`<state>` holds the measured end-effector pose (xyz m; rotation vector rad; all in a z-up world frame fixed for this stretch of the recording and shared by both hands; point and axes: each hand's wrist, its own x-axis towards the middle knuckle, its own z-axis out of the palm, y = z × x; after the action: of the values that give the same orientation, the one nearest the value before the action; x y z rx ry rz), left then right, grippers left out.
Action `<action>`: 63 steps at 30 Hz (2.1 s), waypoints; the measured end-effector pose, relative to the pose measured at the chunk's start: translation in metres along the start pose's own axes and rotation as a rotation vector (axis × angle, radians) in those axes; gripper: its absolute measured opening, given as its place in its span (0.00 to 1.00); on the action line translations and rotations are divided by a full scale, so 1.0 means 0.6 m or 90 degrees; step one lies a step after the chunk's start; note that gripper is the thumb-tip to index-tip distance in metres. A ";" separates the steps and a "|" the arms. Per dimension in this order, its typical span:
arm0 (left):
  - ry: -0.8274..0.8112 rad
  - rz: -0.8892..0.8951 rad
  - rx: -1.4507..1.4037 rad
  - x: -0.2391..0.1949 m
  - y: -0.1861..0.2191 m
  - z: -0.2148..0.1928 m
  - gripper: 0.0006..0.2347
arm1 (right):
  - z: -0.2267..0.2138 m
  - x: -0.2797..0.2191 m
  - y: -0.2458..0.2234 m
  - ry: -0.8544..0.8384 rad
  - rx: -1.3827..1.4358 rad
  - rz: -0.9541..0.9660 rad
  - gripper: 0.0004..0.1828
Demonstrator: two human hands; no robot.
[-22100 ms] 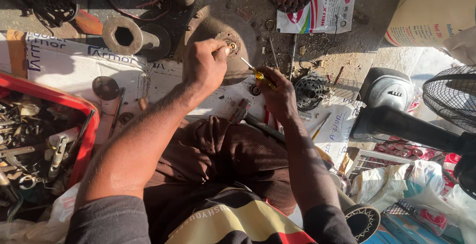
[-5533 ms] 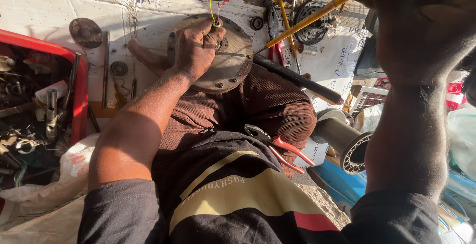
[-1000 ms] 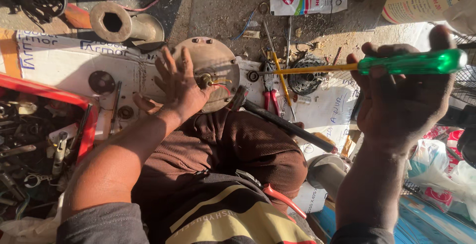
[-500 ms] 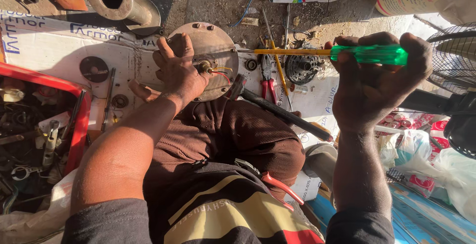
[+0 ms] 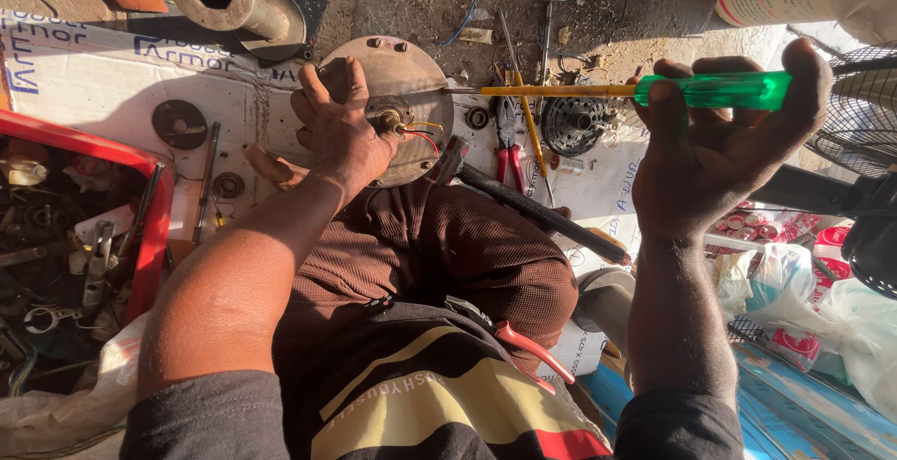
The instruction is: The person disassembles a small electric motor using a screwdriver and hammer. They remove the housing, separate the rotor and stator, and inspect the internal components.
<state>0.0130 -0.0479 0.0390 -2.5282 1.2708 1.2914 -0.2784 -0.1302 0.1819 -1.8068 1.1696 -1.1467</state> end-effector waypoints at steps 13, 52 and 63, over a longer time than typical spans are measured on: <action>0.415 0.300 -0.250 0.020 -0.076 0.121 0.54 | 0.111 0.012 -0.065 0.164 0.193 -0.059 0.15; 0.276 0.073 -0.416 -0.021 -0.093 0.174 0.61 | 0.023 0.140 -0.216 -0.516 -0.409 -0.288 0.14; 0.407 0.017 -0.304 -0.070 -0.111 0.146 0.47 | 0.151 -0.007 -0.020 -0.036 0.056 0.156 0.15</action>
<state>-0.0134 0.0553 -0.0103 -3.4677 1.1693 0.8911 -0.1918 -0.1147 0.1574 -1.5696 1.2488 -0.9836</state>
